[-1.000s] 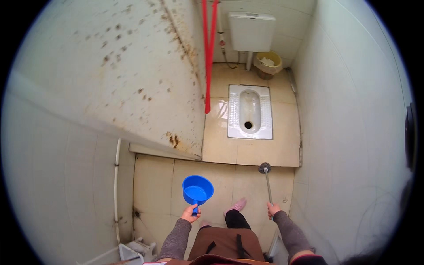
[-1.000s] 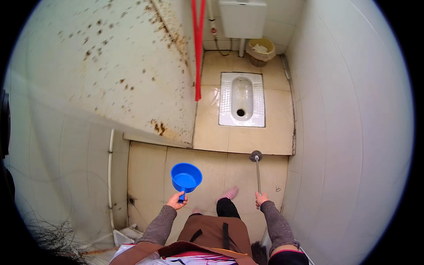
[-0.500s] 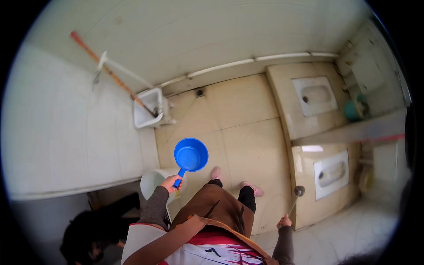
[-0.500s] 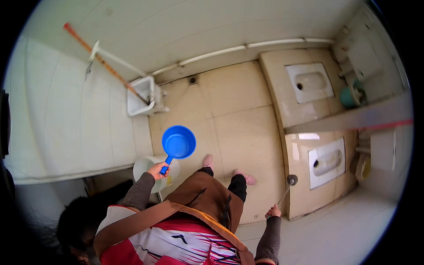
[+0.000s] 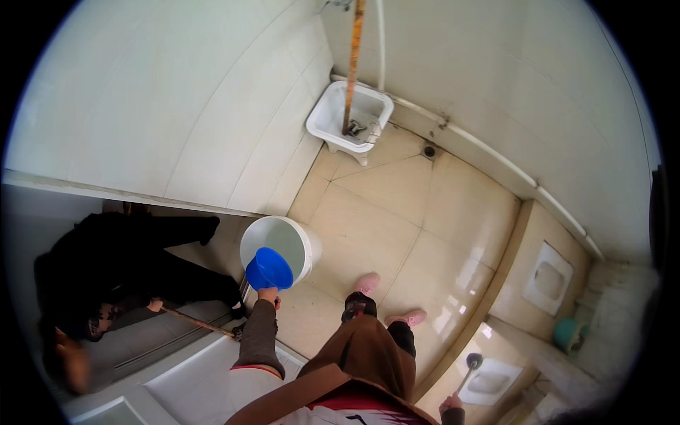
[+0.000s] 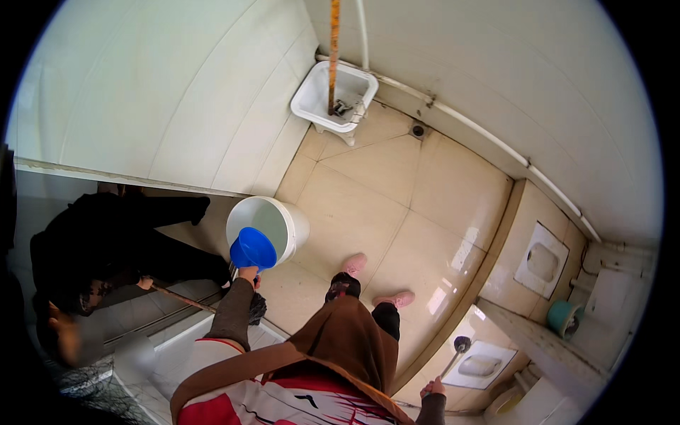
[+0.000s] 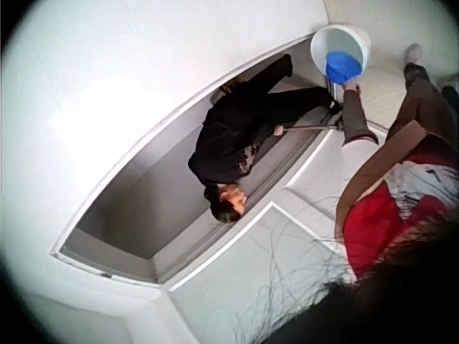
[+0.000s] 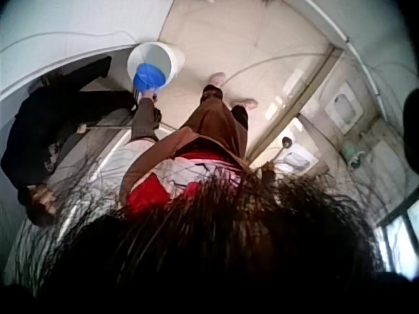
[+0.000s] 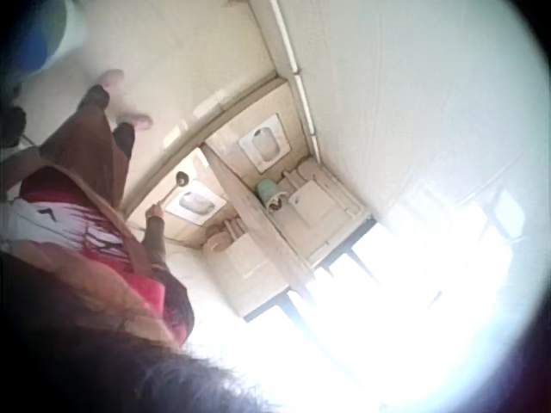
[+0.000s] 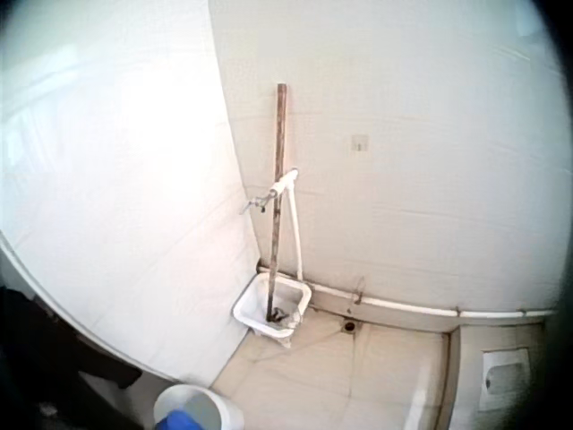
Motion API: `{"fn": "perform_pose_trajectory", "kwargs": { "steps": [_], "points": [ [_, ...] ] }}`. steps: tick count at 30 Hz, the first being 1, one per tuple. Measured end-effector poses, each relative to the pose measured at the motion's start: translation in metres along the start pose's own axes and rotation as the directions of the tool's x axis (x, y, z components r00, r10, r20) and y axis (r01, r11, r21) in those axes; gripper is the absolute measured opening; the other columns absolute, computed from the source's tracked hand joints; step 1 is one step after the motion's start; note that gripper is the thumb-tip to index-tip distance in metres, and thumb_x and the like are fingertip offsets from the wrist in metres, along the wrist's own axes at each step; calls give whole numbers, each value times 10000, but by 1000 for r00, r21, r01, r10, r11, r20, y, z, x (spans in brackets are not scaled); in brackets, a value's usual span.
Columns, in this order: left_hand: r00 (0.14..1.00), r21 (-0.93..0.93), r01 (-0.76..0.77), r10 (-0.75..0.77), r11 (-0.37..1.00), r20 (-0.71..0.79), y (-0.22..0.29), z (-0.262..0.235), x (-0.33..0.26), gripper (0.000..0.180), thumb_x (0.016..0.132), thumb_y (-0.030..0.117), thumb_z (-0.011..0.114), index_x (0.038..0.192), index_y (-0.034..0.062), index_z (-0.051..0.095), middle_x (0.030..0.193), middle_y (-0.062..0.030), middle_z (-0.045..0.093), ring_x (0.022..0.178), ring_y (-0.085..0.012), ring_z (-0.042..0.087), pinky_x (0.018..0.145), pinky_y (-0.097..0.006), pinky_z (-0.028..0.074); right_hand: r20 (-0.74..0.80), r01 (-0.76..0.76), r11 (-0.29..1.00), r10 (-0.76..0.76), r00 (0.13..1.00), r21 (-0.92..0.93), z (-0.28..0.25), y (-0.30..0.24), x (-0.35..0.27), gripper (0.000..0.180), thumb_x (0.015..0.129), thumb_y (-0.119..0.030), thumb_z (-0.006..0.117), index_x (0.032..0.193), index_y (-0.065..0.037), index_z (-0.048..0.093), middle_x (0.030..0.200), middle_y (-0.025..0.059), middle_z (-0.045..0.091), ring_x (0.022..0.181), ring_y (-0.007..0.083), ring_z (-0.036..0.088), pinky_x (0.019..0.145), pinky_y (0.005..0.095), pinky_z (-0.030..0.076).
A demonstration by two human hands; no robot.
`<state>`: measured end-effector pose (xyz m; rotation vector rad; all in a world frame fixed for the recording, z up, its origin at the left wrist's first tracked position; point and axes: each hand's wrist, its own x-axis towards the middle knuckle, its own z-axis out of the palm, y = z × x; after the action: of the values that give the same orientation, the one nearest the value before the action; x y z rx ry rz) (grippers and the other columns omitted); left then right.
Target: The person cleans a squat toilet by repeatedly scooping water from a bucket with a blue plastic scoop and pouring it into the bowl. They use a long-handled toilet brush to scrub the interior surfaces while standing in the tiled bathroom.
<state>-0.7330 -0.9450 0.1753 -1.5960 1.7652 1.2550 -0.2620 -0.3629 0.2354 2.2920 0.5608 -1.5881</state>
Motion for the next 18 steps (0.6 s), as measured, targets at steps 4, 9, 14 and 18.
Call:
{"fn": "perform_pose_trajectory", "kwargs": {
  "steps": [4, 9, 14, 18],
  "points": [
    [971, 277, -61, 121, 959, -204, 24, 26, 79, 153, 785, 52, 499, 825, -82, 561, 708, -199, 579, 542, -302, 570, 408, -386, 430, -133, -18, 978, -10, 991, -209, 30, -33, -5, 440, 895, -506, 400, 687, -120, 375, 437, -33, 237, 324, 117, 249, 326, 286, 246],
    [961, 528, -39, 176, 849, -213, 15, 32, 229, 179, 793, 100, 533, 817, -67, 594, 825, -239, 605, 719, -371, 597, 592, -461, 467, -208, -64, 890, -36, 978, -452, 59, -52, 20, 414, 897, -481, 400, 787, -82, 384, 456, -7, 230, 331, 132, 250, 337, 309, 231],
    [955, 563, -70, 219, 823, -201, -11, 46, 296, 189, 784, 119, 560, 817, -65, 587, 777, -221, 603, 688, -357, 584, 593, -456, 460, -193, -50, 793, -86, 977, -607, 102, -64, 19, 390, 902, -450, 388, 838, -66, 385, 462, 19, 266, 326, 162, 307, 319, 344, 291],
    [999, 157, 26, -21, 987, -36, 8, 116, 269, 146, 765, 104, 562, 747, -41, 558, 686, -154, 570, 540, -237, 539, 423, -358, 393, -205, -39, 721, -144, 968, -692, 114, -83, 15, 376, 898, -434, 400, 844, -61, 393, 466, 23, 283, 324, 164, 320, 313, 352, 312]
  ]
}}
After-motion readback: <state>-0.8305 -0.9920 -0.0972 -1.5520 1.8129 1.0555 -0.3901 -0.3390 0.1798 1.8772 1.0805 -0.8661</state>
